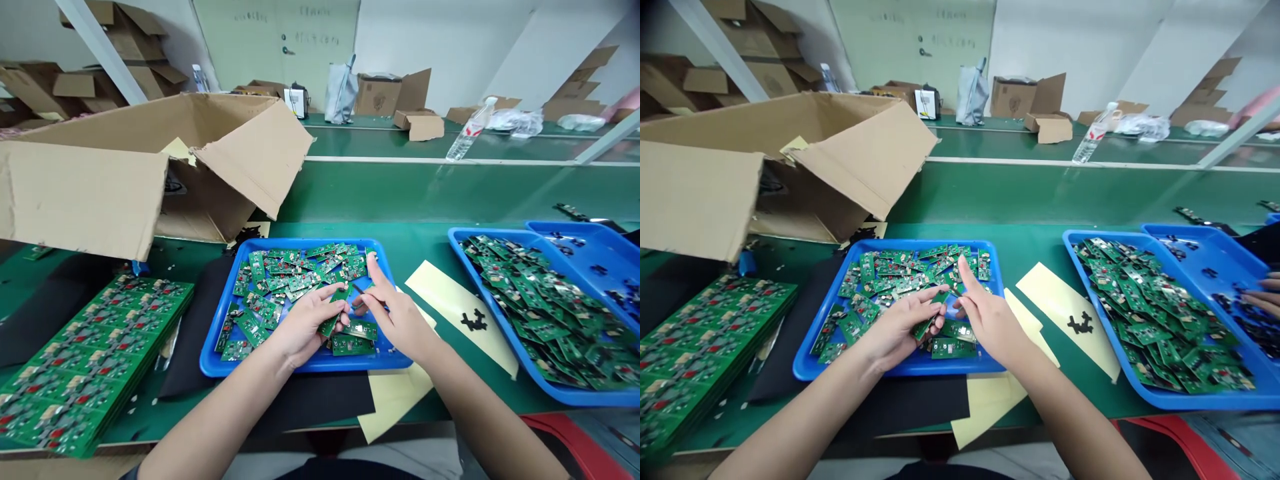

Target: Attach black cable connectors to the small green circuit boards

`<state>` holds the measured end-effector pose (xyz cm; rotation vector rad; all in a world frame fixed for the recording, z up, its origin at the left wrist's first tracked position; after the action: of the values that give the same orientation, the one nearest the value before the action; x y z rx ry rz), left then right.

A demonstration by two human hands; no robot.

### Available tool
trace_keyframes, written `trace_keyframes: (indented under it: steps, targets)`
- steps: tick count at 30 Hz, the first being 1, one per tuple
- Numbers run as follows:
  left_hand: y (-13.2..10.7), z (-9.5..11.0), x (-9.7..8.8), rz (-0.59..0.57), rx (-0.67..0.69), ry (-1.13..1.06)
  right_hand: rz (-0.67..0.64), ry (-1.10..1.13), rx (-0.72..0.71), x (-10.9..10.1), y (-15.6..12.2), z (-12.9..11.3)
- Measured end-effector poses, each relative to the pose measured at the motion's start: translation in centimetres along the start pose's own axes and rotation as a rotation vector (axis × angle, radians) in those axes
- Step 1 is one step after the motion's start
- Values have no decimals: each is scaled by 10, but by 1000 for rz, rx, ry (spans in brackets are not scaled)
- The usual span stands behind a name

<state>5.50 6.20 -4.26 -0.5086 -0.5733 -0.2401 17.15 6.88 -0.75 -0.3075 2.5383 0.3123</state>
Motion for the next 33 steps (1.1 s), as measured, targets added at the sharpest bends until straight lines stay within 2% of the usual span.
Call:
trace_keyframes:
  steps: [2,7,13,17,28,33]
  targets:
    - [1,0,1,-23,24,26,-25,-43,-17,2,0,-2]
    - [2,-2,3,-65,46,101,22,-55,-75,-3,-2,-8]
    - [0,-1,10,-106,80,221,-33,-201,-205,5,-4,-16]
    - [0,-1,10,-99,79,231,-24,-297,-222,11,-4,-14]
    - [1,-1,10,-100,129,261,41,-393,-295,12,-5,-23]
    - [2,1,10,-122,181,336,25,-407,-273,14,-4,-21]
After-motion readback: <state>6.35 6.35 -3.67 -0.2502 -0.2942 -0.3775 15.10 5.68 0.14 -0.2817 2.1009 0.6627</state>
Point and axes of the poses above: each hand's wrist, its own y-axis towards the middle knuckle, its own x-axis out of the palm, z = x × y, the point moved 8 cm from there along y, towards the middle knuckle, and after that the axes turned 5 degrees about x, right-handed, at the moved point
